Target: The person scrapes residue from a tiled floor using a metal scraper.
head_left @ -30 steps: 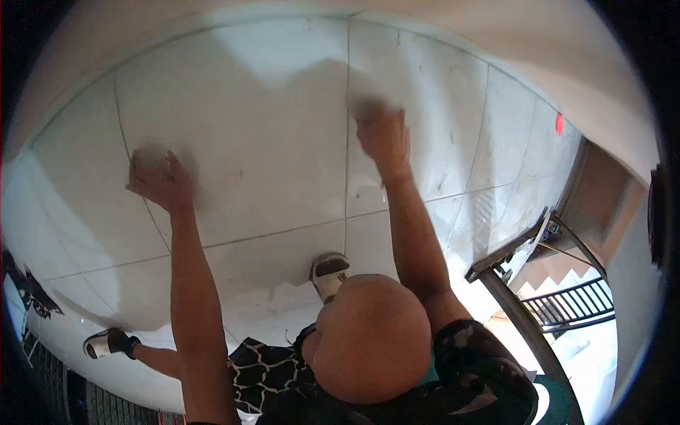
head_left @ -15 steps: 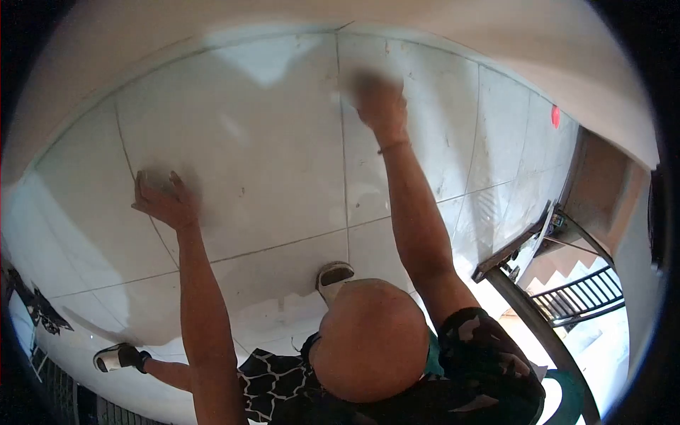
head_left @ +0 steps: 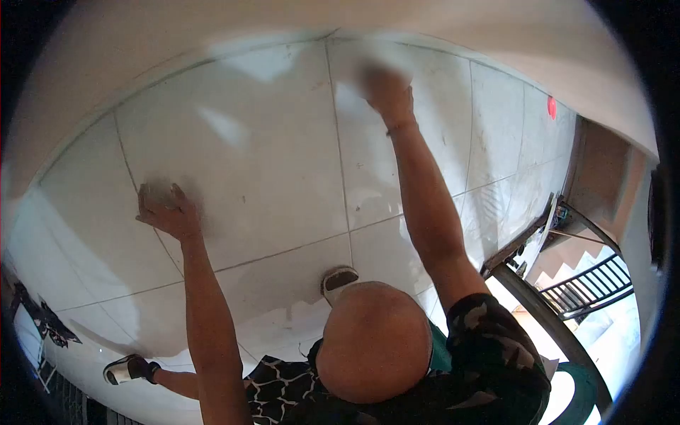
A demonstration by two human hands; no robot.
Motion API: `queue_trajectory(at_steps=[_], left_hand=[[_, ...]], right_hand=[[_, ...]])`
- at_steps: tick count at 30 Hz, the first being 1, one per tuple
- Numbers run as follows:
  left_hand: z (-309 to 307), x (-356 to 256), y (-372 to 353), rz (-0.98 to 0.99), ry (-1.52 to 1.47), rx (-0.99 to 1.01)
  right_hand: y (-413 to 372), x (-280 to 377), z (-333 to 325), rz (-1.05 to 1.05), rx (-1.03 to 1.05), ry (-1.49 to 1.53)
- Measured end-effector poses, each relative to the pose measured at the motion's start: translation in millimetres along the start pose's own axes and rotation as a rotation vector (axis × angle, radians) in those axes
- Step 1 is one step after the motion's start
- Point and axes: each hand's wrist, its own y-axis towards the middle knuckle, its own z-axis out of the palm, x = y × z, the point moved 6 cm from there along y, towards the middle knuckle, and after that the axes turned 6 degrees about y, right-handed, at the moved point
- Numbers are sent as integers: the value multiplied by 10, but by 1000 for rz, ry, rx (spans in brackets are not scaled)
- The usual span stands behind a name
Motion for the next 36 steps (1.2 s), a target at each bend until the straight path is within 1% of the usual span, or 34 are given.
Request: queue_trajectory(at_steps=[2, 4, 5, 6, 7, 8, 9, 11, 12, 13, 14, 15, 17, 18, 19, 20, 21, 23, 25, 26, 27, 28, 29, 31, 32, 33, 35, 36], left_hand=[[10, 16, 21, -21, 16, 8], [10, 14, 7, -7, 26, 10], [3, 17, 10, 0, 24, 11], [8, 13, 21, 5, 2, 8], [11, 15, 28, 10, -17, 8], [-8, 23, 20, 10, -16, 10], [-26, 7, 5, 9, -10, -3], [0, -36, 39, 5, -14, -31], [10, -36, 47, 17, 19, -53], [-13, -22, 1, 41, 54, -54], [-65, 2, -73, 58, 54, -27], [-62, 8, -68, 31, -3, -18], [6, -49, 40, 0, -72, -41], [-3, -58, 23, 25, -37, -47], [-26, -45, 3, 47, 5, -50], [-44, -39, 20, 37, 20, -55], [-45, -71, 33, 32, 12, -39], [-27, -87, -27, 45, 6, 24], [5, -54, -52, 54, 118, 6], [-9, -52, -107, 56, 122, 22], [-30, -34, -106, 33, 115, 26], [-9, -50, -28, 17, 93, 17], [7, -86, 24, 15, 81, 2], [-46, -113, 6, 21, 11, -31], [-71, -99, -2, 14, 4, -36], [-62, -90, 12, 29, 16, -25], [-21, -90, -38, 49, 34, 3], [-15, -63, -52, 21, 29, 15]], right_hand=[[93, 19, 13, -28, -13, -8], [252, -35, -23, 48, 27, 17], [199, -73, -1, 55, 26, 19], [142, -91, 54, 5, 45, -20], [56, -78, 83, -45, 69, -60], [-263, 95, -24, -6, 162, -83], [-589, 242, 31, -164, 48, -132], [-748, 311, 121, -26, 74, 11], [-512, 418, 118, -25, 70, 13], [-189, 529, 118, -34, 151, 37], [-87, 527, 147, -37, 238, 63], [-190, 406, 177, -21, 228, 64], [-529, 229, 222, -55, 120, 129], [-947, 125, 151, -50, 200, 145], [-1405, -57, 199, 2, 168, 163], [-1819, -189, 203, 87, 243, 214], [-2110, -251, 176, 159, 255, 286], [-2186, -391, 329, 162, 156, 142], [-1654, -392, 261, 231, 85, 149], [-1287, -338, 153, 248, 121, 124], [-1085, -297, 71, 269, 150, 107], [-1173, -339, 79, 161, 39, 142], [-1368, -391, 119, 155, 21, 142], [-1842, -443, 231, 106, 109, 161], [-1831, -481, 280, 150, 130, 138], [-1573, -514, 270, 142, 118, 135], [-847, -691, 185, 231, 55, 34], [-647, -703, 113, 231, 64, 41]])
